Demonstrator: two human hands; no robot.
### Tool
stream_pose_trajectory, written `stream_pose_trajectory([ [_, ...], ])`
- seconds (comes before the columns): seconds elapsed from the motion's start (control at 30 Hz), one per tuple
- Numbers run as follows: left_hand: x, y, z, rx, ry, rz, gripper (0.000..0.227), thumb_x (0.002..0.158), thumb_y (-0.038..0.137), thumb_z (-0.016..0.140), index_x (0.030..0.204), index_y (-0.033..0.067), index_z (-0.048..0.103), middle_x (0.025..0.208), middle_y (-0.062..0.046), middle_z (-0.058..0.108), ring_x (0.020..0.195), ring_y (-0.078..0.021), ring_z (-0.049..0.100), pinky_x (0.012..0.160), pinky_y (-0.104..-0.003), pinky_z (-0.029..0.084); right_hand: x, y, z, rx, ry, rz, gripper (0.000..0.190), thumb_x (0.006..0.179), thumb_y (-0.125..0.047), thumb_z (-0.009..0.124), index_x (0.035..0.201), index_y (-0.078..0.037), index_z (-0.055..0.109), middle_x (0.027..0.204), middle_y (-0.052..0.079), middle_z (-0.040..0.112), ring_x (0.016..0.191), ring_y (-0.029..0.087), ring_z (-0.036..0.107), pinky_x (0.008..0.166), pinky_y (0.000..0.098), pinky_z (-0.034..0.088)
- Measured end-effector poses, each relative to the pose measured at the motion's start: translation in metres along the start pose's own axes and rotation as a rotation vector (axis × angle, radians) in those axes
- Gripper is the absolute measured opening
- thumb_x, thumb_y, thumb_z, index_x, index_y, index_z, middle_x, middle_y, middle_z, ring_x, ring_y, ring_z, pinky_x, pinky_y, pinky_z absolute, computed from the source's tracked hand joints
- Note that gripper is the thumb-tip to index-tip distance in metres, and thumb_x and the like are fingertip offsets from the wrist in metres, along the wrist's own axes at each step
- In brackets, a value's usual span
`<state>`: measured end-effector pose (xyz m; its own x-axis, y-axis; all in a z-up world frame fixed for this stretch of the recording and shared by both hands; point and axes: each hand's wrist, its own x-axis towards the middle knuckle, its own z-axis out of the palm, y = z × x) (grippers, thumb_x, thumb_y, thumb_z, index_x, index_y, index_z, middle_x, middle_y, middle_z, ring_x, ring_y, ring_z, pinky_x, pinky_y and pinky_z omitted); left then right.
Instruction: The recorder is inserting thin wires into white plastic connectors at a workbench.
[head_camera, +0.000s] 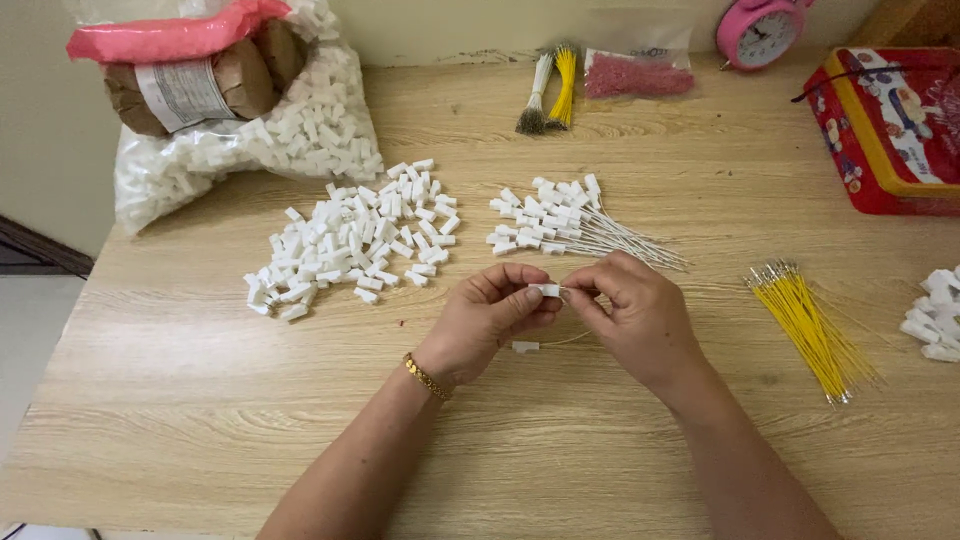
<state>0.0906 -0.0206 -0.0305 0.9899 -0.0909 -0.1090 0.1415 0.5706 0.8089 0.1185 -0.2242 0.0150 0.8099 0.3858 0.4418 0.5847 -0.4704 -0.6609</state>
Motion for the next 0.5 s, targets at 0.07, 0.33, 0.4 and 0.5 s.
stream_pose_trajectory([
  [0.07,0.000,0.000,-0.001,0.014,0.008,-0.007,0.020,0.095,0.001,0.068,0.114,-0.0043,0.065,0.105,-0.016,0.071,0.094,-0.0274,0.076,0.085,-0.040,0.067,0.001,-0.003,-0.001,0.006,-0.027,-0.002,0.008,0.088,-0.010,0.077,0.094,-0.015,0.078,0.078,0.007,0.067,0.078,0.025,0.071,0.073,0.0365,0.055],
  [0.33,-0.001,0.006,0.002,-0.021,0.029,-0.055,0.020,0.095,0.003,0.069,0.114,-0.0027,0.065,0.104,-0.017,0.073,0.090,-0.0258,0.077,0.080,-0.036,0.068,-0.002,0.006,0.003,0.087,-0.104,0.090,0.007,0.096,-0.012,0.068,0.097,-0.008,0.073,0.082,0.013,0.069,0.081,0.031,0.071,0.077,0.0408,0.055],
  [0.4,0.000,0.005,0.000,-0.027,0.031,-0.062,0.020,0.095,0.003,0.069,0.114,-0.0027,0.065,0.103,-0.017,0.073,0.089,-0.0261,0.077,0.079,-0.035,0.068,-0.001,0.007,0.003,0.081,-0.108,0.080,0.006,0.096,-0.013,0.069,0.096,-0.009,0.073,0.081,0.012,0.070,0.080,0.030,0.071,0.076,0.0406,0.055],
  [0.5,0.003,0.000,-0.004,-0.042,0.037,-0.078,0.020,0.095,0.003,0.068,0.114,-0.0028,0.065,0.102,-0.018,0.074,0.087,-0.0265,0.077,0.077,-0.035,0.069,0.000,0.007,0.003,0.078,-0.123,0.064,0.006,0.096,-0.014,0.069,0.095,-0.009,0.073,0.080,0.012,0.070,0.079,0.030,0.071,0.076,0.0404,0.055],
])
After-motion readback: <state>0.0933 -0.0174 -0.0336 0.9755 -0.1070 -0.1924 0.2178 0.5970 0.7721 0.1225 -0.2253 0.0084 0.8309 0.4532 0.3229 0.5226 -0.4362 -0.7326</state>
